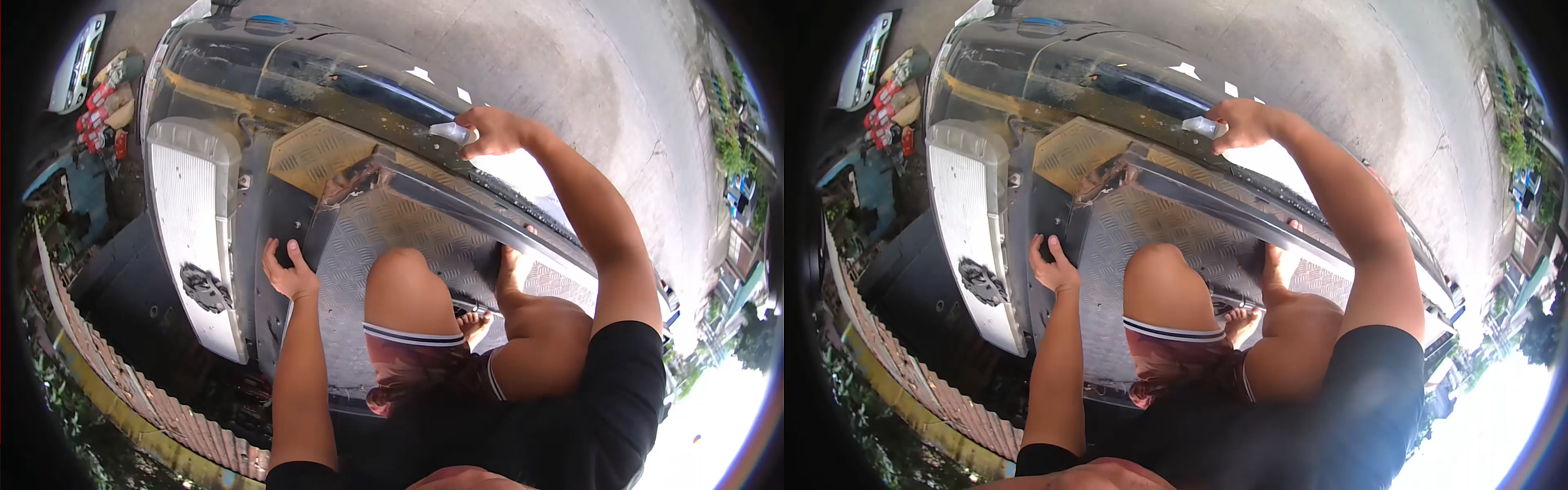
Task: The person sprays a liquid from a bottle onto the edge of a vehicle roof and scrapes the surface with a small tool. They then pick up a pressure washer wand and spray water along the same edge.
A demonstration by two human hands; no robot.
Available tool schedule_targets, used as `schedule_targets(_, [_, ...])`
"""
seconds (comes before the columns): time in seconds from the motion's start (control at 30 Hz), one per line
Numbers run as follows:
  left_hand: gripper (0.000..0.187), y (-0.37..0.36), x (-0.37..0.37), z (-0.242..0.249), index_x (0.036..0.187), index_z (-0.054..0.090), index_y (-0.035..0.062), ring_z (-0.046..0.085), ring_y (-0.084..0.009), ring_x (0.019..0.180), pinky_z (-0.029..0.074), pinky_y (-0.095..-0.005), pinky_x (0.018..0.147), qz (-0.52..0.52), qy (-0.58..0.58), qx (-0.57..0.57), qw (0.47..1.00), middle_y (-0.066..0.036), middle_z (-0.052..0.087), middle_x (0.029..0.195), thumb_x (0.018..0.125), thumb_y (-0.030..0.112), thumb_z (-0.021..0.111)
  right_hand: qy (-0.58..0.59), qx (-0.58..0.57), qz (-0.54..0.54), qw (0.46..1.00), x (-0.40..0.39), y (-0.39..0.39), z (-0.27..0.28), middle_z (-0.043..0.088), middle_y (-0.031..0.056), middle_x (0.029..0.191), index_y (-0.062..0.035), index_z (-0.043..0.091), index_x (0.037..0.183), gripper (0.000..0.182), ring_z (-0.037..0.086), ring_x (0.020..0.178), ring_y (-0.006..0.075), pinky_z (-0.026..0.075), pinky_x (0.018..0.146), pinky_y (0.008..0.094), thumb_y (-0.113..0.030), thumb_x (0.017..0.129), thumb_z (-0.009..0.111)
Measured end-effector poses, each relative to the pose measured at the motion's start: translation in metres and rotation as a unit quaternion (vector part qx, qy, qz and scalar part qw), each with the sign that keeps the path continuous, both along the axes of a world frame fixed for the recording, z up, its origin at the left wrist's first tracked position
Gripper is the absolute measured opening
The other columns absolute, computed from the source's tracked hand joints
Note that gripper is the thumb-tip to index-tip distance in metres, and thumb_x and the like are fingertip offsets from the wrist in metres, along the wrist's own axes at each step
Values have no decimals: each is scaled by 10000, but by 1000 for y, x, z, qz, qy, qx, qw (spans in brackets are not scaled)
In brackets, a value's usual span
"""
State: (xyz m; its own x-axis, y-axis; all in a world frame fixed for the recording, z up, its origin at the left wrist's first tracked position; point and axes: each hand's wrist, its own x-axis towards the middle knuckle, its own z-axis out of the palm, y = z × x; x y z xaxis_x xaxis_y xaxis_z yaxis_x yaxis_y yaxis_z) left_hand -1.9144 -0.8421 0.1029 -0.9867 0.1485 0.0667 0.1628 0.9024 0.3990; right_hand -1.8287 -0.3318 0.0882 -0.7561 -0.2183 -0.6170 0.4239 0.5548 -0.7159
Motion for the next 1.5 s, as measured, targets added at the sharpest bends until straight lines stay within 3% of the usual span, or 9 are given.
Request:
schedule_targets(0.3, [581, -15, -3, -12, 1317, 647, -42, 662, -422, 1248, 516, -508, 1069, -19, -25, 19, 999, -242, 681, 1365, 1079, 487, 624, 0, 25, -43, 999, 127, 16, 3, 780, 196, 993, -24, 759, 1132, 452, 741, 951, 387, 562, 856, 473, -305, 783, 819])
schedule_targets(0.77, [650, -10, -6, -4, 1259, 639, -59, 655, -387, 1130, 516, -479, 979, 8, -64, 8, 998, -261, 682, 1218, 1130, 559, 487, 178, 195, -265, 928, 268, -4, 138, 777, 203, 1058, -10, 708, 1230, 480, 754, 989, 384, 587, 932, 455, -190, 796, 804])
schedule_targets(0.9, [620, -21, -11, -16, 1296, 620, -75, 649, -391, 1185, 512, -468, 1036, -120, -39, 73, 989, -265, 662, 1287, 1135, 513, 508, 276, 352, -270, 853, 305, -26, 163, 785, 169, 1055, -8, 723, 1235, 424, 763, 989, 306, 591, 947, 409, -214, 870, 784])
schedule_targets(1.03, [500, -10, 11, 1, 1323, 597, -81, 632, -362, 1252, 499, -452, 1089, -224, -7, 152, 963, -266, 651, 1337, 1138, 383, 568, 280, 324, -415, 803, 353, -109, 243, 777, 161, 1034, -27, 694, 1240, 452, 757, 947, 320, 584, 876, 442, -254, 867, 810])
schedule_targets(1.17, [465, 42, 16, -8, 1404, 568, -68, 605, -312, 1312, 466, -436, 1136, -417, -30, 365, 832, -213, 603, 1457, 1135, 311, 585, 371, 327, -590, 638, 440, -234, 280, 758, 124, 1140, -43, 620, 1400, 555, 715, 1100, 248, 546, 993, 369, -263, 931, 818])
schedule_targets(1.23, [475, 108, 56, 36, 1449, 568, -27, 598, -274, 1324, 442, -411, 1144, -519, -272, 353, 730, -160, 600, 1483, 1131, 326, 588, 351, 405, -641, 549, 484, -299, 304, 782, 119, 1098, -9, 734, 1225, 381, 751, 1008, 235, 584, 935, 391, -256, 936, 753])
schedule_targets(1.3, [465, 169, 79, 37, 1475, 581, 36, 574, -260, 1344, 408, -408, 1169, -567, -572, 294, 514, -105, 602, 1494, 1097, 301, 634, 333, 445, -684, 472, 534, -368, 328, 764, 99, 1180, -22, 754, 1206, 348, 726, 1039, 199, 569, 945, 376, -277, 972, 727])
schedule_targets(1.43, [544, 199, 191, 21, 1536, 565, 106, 559, -245, 1374, 395, -415, 1181, -799, -538, -23, 268, -98, 572, 1558, 1088, 411, 611, 289, 592, -694, 293, 599, -521, 344, 749, 80, 1229, -12, 783, 1138, 276, 690, 1069, 172, 542, 962, 358, -229, 980, 723])
schedule_targets(1.5, [583, 172, 244, 25, 1544, 581, 174, 521, -308, 1419, 371, -435, 1228, -908, -340, -101, 223, -139, 464, 1655, 1037, 454, 654, 261, 558, -764, 192, 615, -599, 337, 763, 85, 1198, -3, 768, 1166, 308, 721, 1048, 181, 566, 935, 367, -257, 994, 735])
